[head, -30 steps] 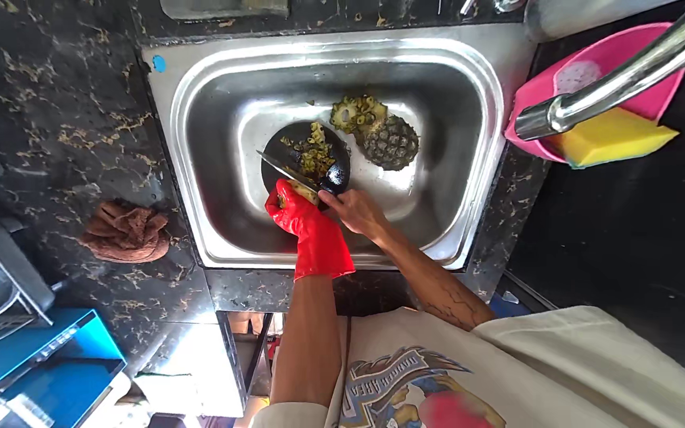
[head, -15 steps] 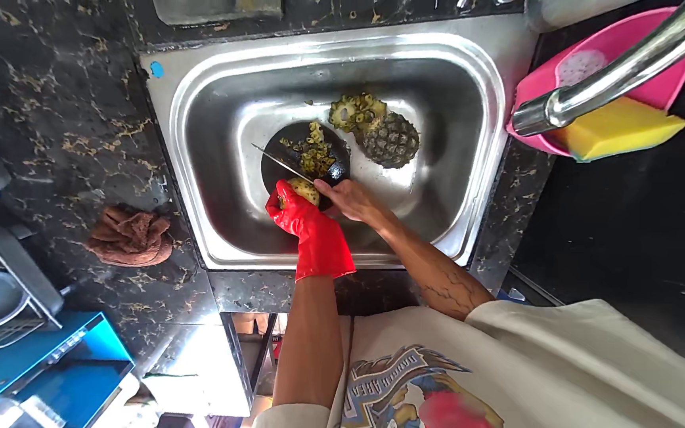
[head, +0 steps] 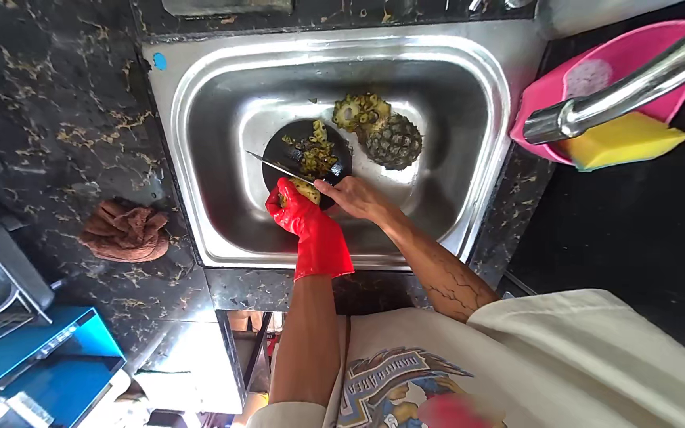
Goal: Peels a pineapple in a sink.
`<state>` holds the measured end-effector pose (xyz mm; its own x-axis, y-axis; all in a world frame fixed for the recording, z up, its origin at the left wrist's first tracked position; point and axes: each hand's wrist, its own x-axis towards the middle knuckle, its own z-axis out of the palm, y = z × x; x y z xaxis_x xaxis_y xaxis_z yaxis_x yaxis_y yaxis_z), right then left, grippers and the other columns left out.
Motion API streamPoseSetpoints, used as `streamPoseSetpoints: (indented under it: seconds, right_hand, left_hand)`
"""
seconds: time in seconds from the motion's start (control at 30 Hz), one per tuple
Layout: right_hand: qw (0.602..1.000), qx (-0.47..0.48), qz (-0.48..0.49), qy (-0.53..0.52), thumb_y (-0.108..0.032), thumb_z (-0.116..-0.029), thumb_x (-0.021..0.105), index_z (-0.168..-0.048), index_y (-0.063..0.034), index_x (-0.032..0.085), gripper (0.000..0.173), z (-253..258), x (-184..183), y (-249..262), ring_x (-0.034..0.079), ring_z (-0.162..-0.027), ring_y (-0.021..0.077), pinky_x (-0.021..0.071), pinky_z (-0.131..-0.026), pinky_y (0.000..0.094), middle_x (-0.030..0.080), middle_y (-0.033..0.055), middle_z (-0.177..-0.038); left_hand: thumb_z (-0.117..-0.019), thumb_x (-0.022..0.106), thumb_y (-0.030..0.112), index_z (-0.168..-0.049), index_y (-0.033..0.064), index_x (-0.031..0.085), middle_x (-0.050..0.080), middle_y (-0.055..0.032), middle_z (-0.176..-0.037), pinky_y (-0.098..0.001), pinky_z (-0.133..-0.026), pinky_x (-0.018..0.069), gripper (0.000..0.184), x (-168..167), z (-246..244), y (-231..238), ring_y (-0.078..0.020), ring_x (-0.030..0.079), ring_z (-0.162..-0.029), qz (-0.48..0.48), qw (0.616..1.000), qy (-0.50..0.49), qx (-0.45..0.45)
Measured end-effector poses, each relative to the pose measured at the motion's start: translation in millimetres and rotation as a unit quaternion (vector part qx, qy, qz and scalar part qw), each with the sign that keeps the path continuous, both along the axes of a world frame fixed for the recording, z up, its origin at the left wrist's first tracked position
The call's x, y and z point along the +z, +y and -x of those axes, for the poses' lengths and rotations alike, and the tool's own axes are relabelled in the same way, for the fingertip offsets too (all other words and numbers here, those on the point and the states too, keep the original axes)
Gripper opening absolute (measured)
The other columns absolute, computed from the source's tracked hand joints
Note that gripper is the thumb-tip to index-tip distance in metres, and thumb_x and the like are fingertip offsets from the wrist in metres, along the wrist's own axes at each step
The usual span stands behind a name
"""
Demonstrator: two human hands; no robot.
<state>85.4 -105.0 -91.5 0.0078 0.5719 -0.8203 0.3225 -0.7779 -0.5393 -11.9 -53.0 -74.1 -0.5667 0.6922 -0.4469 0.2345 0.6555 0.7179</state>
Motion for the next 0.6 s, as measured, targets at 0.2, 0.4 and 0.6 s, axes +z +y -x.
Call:
streamPoseSetpoints:
  seconds: [0.2,0.4,0.6]
  right_hand:
    - [0.999,-0.029,-0.002,0.038,-0.078,-0.098,0.022,-0.066,-0.0047,0.056,0.087,0.8,-5.1,-22.5,0.058,-0.062,0.0295,0.0473,-0.059,0.0534,0.054,0.0117,-0.063]
    - [0.995,-0.051,0.044,0.075,-0.08,-0.0967,0.019,-0.074,-0.0028,0.061,0.091,6.9,-17.3,7.7,0.059,-0.062,0.0267,0.0495,-0.063,0.0497,0.057,0.012,-0.068]
    - [0.997,-0.036,0.048,0.057,-0.077,-0.099,0.02,-0.083,0.0014,0.066,0.093,-6.2,-14.3,-36.3,0.064,-0.079,0.0342,0.0502,-0.074,0.0585,0.063,0.019,-0.079]
  left_hand:
    - [-0.0978,0.07,0.031,-0.118,0.0042,0.066,0.071,-0.0107,-0.101,-0.0352,-0.084,0.0568,0.034,-0.4,0.9,2.9,-0.0161,0.069,-0.092,0.009,1.0,0.022,0.002]
    - [-0.0977,0.07,0.028,-0.119,0.0029,0.065,0.07,-0.0129,-0.104,-0.0364,-0.086,0.0561,0.033,1.9,-0.6,-0.4,-0.0185,0.068,-0.094,0.003,1.0,0.011,0.003]
    - [-0.0961,0.072,0.036,-0.117,0.0067,0.069,0.072,-0.0112,-0.106,-0.0385,-0.09,0.0546,0.036,6.0,4.6,4.0,-0.0184,0.068,-0.1,0.034,0.998,0.041,-0.025]
